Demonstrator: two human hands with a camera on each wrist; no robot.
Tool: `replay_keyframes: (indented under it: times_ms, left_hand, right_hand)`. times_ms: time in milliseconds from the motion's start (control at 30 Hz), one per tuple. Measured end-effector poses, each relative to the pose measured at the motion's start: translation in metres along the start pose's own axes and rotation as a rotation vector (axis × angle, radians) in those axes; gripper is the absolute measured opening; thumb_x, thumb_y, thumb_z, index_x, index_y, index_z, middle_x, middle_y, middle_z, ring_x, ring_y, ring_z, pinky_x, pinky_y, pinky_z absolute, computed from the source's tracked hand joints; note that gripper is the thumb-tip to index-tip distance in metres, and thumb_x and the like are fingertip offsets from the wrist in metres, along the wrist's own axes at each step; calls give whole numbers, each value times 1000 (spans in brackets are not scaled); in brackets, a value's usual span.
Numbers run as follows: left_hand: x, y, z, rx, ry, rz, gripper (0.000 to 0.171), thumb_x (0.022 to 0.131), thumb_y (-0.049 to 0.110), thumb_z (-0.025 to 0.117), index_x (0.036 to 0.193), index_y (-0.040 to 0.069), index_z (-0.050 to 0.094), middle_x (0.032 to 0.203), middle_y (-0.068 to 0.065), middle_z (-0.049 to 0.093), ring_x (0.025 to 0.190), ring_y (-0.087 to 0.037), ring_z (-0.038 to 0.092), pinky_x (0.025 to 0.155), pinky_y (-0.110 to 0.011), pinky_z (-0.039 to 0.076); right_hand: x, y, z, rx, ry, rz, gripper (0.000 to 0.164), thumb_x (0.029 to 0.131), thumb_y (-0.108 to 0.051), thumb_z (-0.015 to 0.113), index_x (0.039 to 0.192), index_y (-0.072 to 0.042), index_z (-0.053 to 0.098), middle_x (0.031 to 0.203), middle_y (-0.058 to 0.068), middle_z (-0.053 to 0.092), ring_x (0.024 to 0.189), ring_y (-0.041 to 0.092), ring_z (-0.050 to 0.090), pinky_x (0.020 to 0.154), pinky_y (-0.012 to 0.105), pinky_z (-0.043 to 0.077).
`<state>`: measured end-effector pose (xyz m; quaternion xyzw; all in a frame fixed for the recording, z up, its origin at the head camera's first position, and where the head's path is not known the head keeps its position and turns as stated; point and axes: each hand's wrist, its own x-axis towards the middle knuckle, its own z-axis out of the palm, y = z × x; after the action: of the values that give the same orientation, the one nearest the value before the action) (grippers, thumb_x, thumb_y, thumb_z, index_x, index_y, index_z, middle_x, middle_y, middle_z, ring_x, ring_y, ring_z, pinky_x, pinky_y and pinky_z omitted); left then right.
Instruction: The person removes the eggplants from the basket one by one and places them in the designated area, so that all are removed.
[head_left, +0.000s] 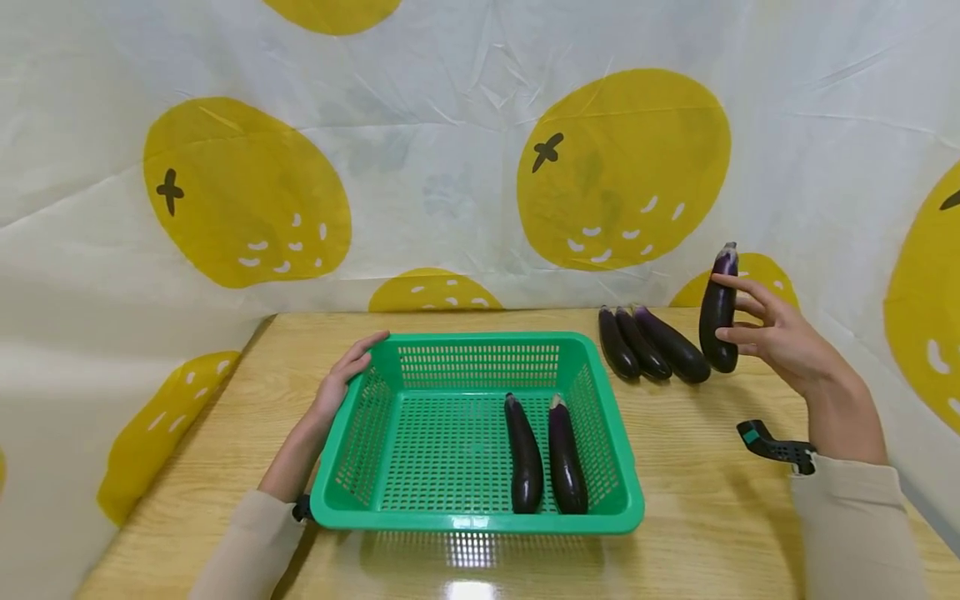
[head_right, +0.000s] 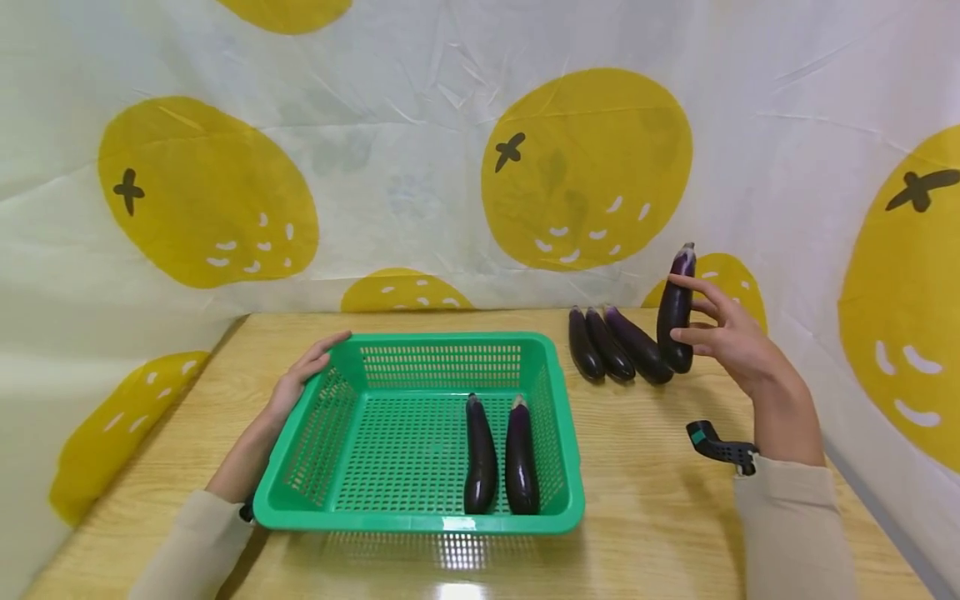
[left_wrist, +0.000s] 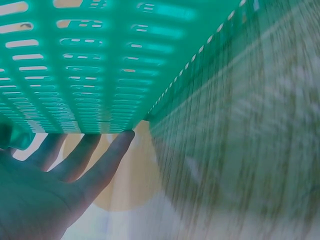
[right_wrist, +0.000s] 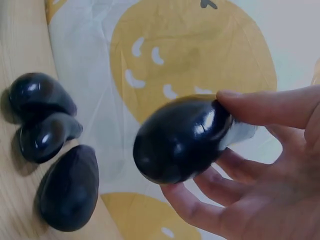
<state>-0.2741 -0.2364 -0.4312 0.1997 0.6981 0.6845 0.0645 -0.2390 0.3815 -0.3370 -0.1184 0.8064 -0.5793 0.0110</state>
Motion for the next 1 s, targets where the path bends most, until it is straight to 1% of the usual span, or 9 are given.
replay_keyframes:
  times_ms: [100,267,433,533,633,733,800,900,1000]
  left_hand:
    - [2,2,1,-5,-6,-12,53,115,24,26,164,3,24,171,-20,19,136,-7,44,106,-17,44]
    - [3,4,0,-13,-11,6,53,115,22,24,164,1,22,171,-21,18,136,-6,45,106,-16,44]
    - [2,5,-2,-25,-12,5,54,115,22,24,164,2,21,172,-19,16,138,-7,43,107,-16,45]
    - [2,4,-2,-11,-10,6,54,115,23,24,164,2,21,172,-19,16,140,-8,40,108,-16,42]
    - [3,2,-1,-9,-9,3,53,115,23,24,164,2,22,172,-19,16,142,-10,38,109,-15,41]
    - [2,0,-1,-9,-6,4,53,115,22,24,164,2,22,172,-18,17,142,-9,37,109,-15,40]
    - [2,-1,-1,-6,-5,4,54,115,23,25,164,2,22,172,-18,16,141,-7,38,109,-14,40]
    - [1,-2,-1,-25,-13,-1,54,115,24,25,164,2,21,172,-19,16,139,-6,41,108,-15,42]
    - [0,-3,0,-50,-23,-6,54,115,23,24,164,2,20,172,-20,15,139,-8,43,108,-17,44]
  right_hand:
    - [0,3,-2,-121,60,30,74,104,-6,58,165,-34,26,137,-8,38,104,-1,61,79,19,52]
    - [1,5,-5,-286,130,105,72,105,-21,62,164,-41,25,148,10,34,113,2,44,80,17,48]
    - [3,8,-8,-298,165,122,66,105,-24,62,162,-36,32,147,9,36,111,-1,43,80,21,48]
    - [6,13,-11,-285,181,110,61,105,-22,60,160,-37,36,155,16,32,114,0,42,79,22,47]
    - [8,21,-12,-291,191,95,53,106,-21,59,155,-32,43,159,24,26,118,5,44,78,19,47]
    - [11,28,-12,-289,183,98,46,108,-24,55,153,-24,48,159,25,26,129,16,42,81,14,46]
    - [12,32,-12,-276,166,106,46,109,-28,52,155,-19,48,165,23,21,145,27,34,82,11,45]
    - [12,37,-13,-255,148,123,51,111,-33,47,158,-13,44,174,17,4,160,36,7,86,12,44]
    - [13,42,-15,-238,141,131,54,110,-33,50,158,-11,42,173,14,-14,159,37,-14,109,36,44]
